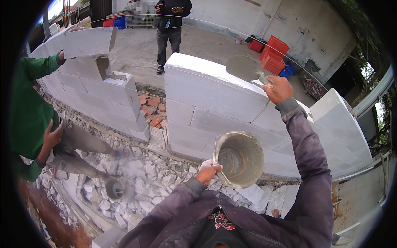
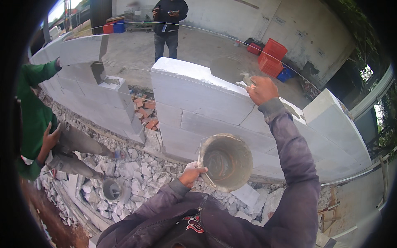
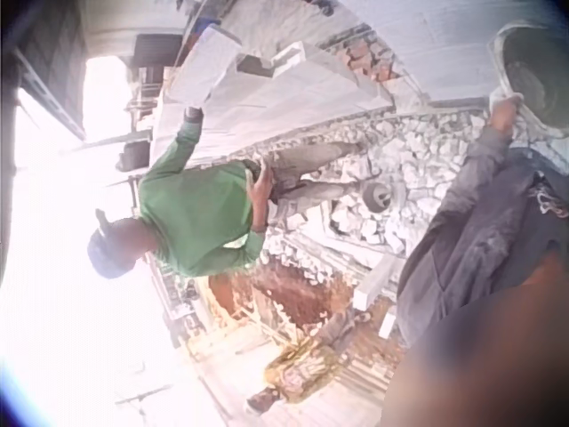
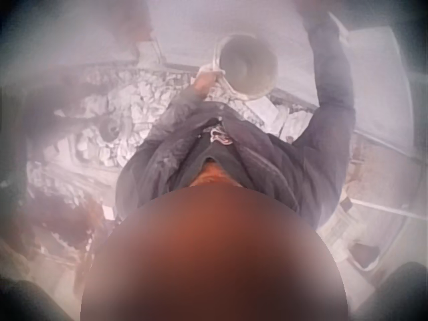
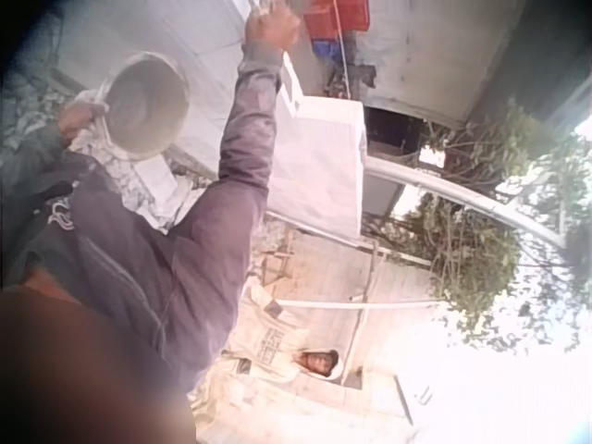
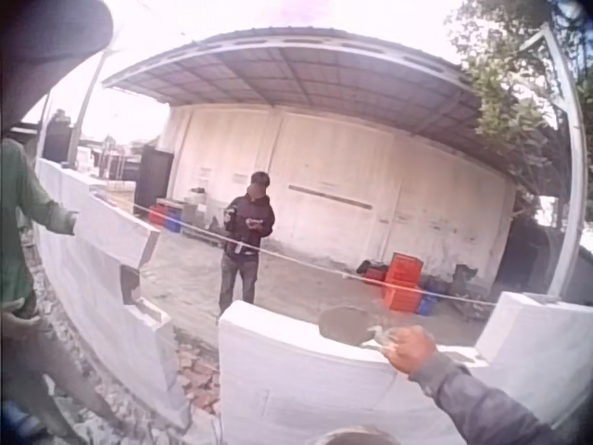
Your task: The person scoops mortar from a bucket with a trowel and applies it to the top of a partially built wall. They place a white block onto the mortar, tap it into position with a hammer, and continue adding mortar and blocks. The person also breaks a block with a hammer to fit a gap.
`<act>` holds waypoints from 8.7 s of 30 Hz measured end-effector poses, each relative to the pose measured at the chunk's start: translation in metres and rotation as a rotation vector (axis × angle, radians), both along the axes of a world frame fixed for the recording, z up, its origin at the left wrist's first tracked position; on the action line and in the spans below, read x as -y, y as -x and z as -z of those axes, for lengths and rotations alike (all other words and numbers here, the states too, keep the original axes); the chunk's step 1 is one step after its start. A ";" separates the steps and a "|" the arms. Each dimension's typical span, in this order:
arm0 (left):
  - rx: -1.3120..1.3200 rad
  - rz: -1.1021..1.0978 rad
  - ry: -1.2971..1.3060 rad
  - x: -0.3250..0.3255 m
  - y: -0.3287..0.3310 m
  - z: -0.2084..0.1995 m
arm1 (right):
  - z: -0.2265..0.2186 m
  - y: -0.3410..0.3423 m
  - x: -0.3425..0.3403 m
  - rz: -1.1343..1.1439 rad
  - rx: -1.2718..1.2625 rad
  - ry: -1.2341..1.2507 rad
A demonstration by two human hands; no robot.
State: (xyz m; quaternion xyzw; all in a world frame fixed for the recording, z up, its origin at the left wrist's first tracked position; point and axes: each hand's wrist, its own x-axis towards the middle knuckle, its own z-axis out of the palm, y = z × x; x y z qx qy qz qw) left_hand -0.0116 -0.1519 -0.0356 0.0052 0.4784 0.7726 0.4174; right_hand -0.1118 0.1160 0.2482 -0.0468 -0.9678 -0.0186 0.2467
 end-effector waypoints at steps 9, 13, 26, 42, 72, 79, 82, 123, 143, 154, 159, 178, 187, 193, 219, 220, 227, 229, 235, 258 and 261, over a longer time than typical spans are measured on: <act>0.020 -0.017 0.042 0.029 0.006 0.007 | 0.009 0.029 0.031 -0.079 0.027 -0.012; 0.016 -0.012 0.041 0.037 0.005 0.010 | 0.013 0.021 0.046 -0.069 -0.036 -0.083; -0.224 0.017 0.039 0.032 0.007 -0.048 | 0.104 -0.215 0.051 0.055 0.479 0.199; -0.708 0.265 0.040 -0.015 0.011 -0.103 | 0.143 -0.242 0.057 0.190 0.368 -0.119; -1.113 0.018 -0.122 -0.067 -0.039 -0.113 | 0.064 -0.294 0.041 0.641 0.144 -0.016; -1.163 0.120 -0.252 -0.078 -0.034 -0.102 | 0.117 -0.293 0.011 0.697 0.222 0.547; -1.140 0.226 -0.222 -0.072 -0.026 -0.079 | 0.149 -0.301 -0.003 0.719 0.374 1.222; 0.002 -0.176 -0.052 0.073 0.013 0.052 | -0.026 0.054 0.052 -0.176 0.193 0.150; 0.060 -0.202 -0.068 0.082 0.018 0.016 | 0.005 -0.043 0.080 -0.191 0.092 0.355; -0.276 -0.156 -0.037 0.046 -0.012 -0.031 | 0.172 -0.164 0.101 0.275 0.399 0.372; -0.345 -0.035 0.099 0.037 -0.019 -0.046 | 0.198 -0.158 0.117 0.291 0.341 0.301; -0.743 0.194 0.089 0.014 0.028 -0.098 | 0.176 -0.224 0.123 0.253 0.450 0.142; -0.679 0.247 -0.004 -0.001 0.026 -0.094 | 0.116 -0.292 0.091 0.394 0.076 0.149; -0.975 0.154 0.055 -0.018 0.006 -0.084 | 0.134 -0.287 0.107 0.418 0.393 0.270; -0.714 0.367 -0.299 -0.061 0.010 -0.127 | 0.108 -0.274 0.097 0.695 -0.193 0.148; -0.711 0.380 -0.323 -0.062 0.011 -0.129 | 0.105 -0.273 0.097 0.722 -0.127 0.157; -0.766 0.337 -0.390 -0.075 0.021 -0.147 | 0.101 -0.285 0.097 0.689 0.030 0.118; -0.651 0.377 -0.412 -0.077 0.022 -0.146 | 0.101 -0.284 0.084 0.606 -0.250 0.035; -0.674 0.339 -0.498 -0.086 0.029 -0.149 | 0.090 -0.278 0.075 0.405 -0.088 -0.015; -0.791 0.282 -0.299 -0.061 0.051 -0.172 | 0.065 -0.254 0.066 0.432 -0.056 0.085; -0.814 0.267 -0.300 -0.062 0.051 -0.177 | 0.065 -0.260 0.065 0.459 0.067 0.129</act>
